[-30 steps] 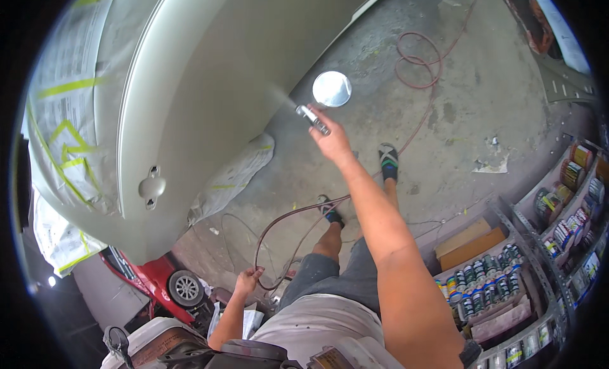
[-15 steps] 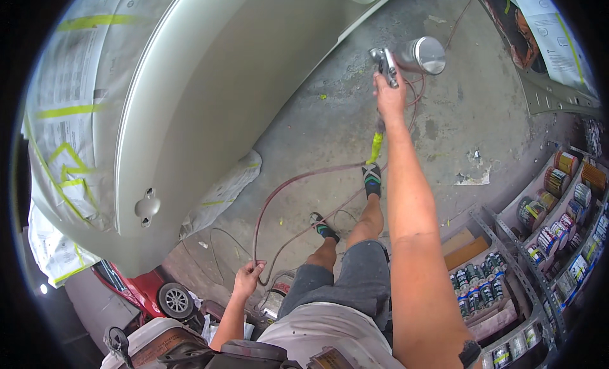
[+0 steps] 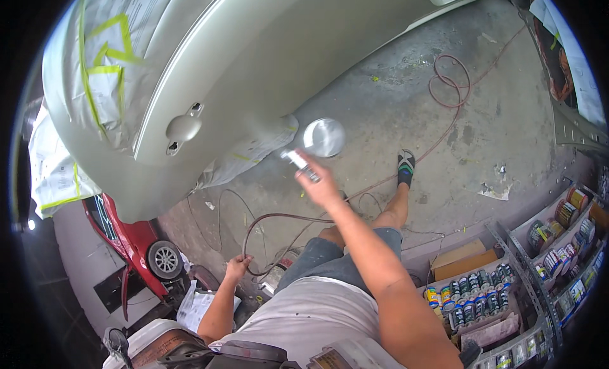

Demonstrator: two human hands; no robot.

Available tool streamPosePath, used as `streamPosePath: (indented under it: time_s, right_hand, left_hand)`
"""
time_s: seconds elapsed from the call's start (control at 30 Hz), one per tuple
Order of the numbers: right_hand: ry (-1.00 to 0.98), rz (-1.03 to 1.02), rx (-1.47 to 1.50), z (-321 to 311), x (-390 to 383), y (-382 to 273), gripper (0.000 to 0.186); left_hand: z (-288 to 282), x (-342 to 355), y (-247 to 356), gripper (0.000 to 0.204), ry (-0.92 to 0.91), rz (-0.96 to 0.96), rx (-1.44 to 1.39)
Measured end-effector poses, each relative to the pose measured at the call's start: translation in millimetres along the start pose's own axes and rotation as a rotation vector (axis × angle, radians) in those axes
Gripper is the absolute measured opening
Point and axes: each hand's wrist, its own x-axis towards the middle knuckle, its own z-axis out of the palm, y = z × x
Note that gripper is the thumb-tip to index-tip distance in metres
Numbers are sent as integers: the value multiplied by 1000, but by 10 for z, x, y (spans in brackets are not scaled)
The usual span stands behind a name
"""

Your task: Painting the exterior of a car using a professional spray gun and prepping materials.

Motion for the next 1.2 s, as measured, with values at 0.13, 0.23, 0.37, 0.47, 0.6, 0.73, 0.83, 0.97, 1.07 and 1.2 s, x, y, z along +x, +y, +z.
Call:
streamPosePath:
  time_s: [0.13, 0.23, 0.37, 0.47, 0.6, 0.73, 0.83, 0.97, 1.07, 1.2]
  right_hand:
    - [-548, 185, 187, 344, -116, -234, 54]
    - [-284, -5, -17, 209, -4, -146, 58]
    - [-50, 14, 6, -590, 402, -398, 55]
    - [53, 32, -50, -1313, 707, -637, 55]
    - [229, 41, 7, -2259, 1046, -1017, 54]
    - [387, -28, -77, -3217, 1331, -1412, 51]
    - [535, -88, -95, -3872, 1564, -1587, 42]
    - [736, -306, 29, -3829, 1703, -1790, 23]
    - [773, -239, 21, -3605, 1585, -1700, 10]
    - [507, -88, 160, -2841, 1167, -1394, 26]
  left_hand:
    - [17, 20, -102, 28, 1, -26, -13]
    - [88, 42, 50, 28, -11, 0, -23]
    - [237, 51, 379, 29, -28, 87, -49]
    - [320, -31, 823, 30, -54, 105, 10]
    - [507, -203, 1469, 32, -87, 174, -33]
    - [569, -563, 2302, 31, -123, 276, -67]
    - [553, -805, 2770, 28, -161, 331, -82]
    - [549, -812, 2675, 28, -130, 381, -142]
    - [499, -697, 2368, 27, -146, 251, -184]
    - [445, -503, 1621, 27, -11, 217, -130]
